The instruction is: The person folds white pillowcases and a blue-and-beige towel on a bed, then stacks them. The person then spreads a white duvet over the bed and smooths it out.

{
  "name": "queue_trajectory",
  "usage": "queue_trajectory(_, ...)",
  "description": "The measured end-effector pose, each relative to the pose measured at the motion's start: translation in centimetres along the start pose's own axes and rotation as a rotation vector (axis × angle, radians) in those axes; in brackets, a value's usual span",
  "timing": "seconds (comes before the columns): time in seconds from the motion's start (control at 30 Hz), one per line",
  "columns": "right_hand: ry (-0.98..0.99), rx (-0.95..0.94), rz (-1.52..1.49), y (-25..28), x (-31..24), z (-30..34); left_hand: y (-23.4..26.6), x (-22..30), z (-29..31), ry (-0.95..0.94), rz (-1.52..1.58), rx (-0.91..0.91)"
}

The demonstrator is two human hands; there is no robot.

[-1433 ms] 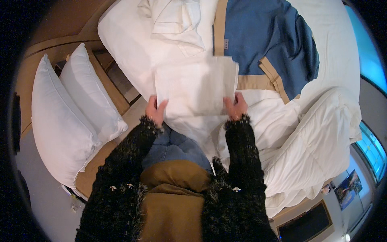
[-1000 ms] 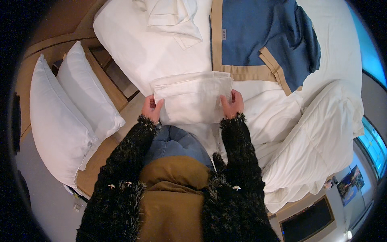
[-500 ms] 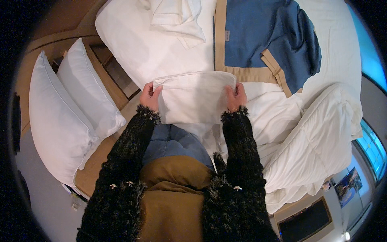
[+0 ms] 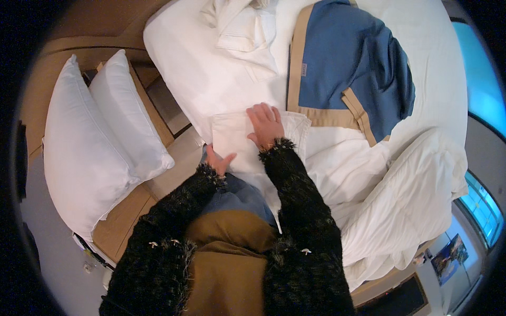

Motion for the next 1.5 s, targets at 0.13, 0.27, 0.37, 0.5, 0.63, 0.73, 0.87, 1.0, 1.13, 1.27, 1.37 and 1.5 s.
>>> queue_trajectory(0.13,0.092,-0.216,0.001,-1.4,-1.9,-2.8,-0.9,0.8,0.9,0.016,0.063,-0.254)
queue_trajectory(0.27,0.271,-0.154,-0.12,-0.5,-4.7,-3.2,-1.0,2.7,1.5,-0.102,-0.065,-0.349)
queue_trajectory(0.37,0.324,-0.254,-0.207,-0.1,-6.0,-3.0,-1.0,5.5,2.8,-0.247,-0.154,-0.432)
queue_trajectory(0.5,0.264,-0.328,-0.381,4.7,-6.1,-3.1,-0.2,10.6,4.7,-0.436,-0.198,-0.576)
queue_trajectory(0.63,0.403,0.061,-0.093,16.3,-9.2,-1.6,0.0,15.0,7.2,-0.594,-0.492,-0.711)
queue_trajectory(0.73,0.557,-0.044,0.204,20.5,-13.3,0.9,0.0,18.5,9.9,-0.756,-0.686,-0.551)
queue_trajectory(0.87,0.695,-0.134,0.208,21.8,-17.2,3.3,2.3,22.6,13.6,-1.027,-0.719,-0.296)
queue_trajectory(1.0,0.631,-0.203,0.128,21.6,-17.3,3.8,7.0,26.5,17.3,-1.317,-0.462,0.018)
queue_trajectory(1.13,0.615,-0.118,-0.06,24.8,-18.1,4.2,12.5,27.0,16.7,-1.114,-0.005,-0.084)
queue_trajectory(1.27,0.536,-0.141,-0.392,29.8,-18.9,5.1,14.3,24.6,14.7,-0.745,0.323,-0.369)
queue_trajectory(1.37,0.507,-0.067,-0.511,33.8,-19.2,5.9,15.3,22.0,14.0,-0.663,0.235,-0.387)
queue_trajectory(1.5,0.545,0.094,-0.574,37.0,-19.7,6.2,16.8,17.6,12.8,-0.477,0.374,-0.451)
Point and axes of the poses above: each hand's wrist, its own z-axis away from the middle knuckle, its own y-axis out of the back of the hand, x = y × z, the point moved 8 cm from there along -z, towards the middle knuckle, and after that the axes turned 15 degrees about z, right-handed, at the moved point
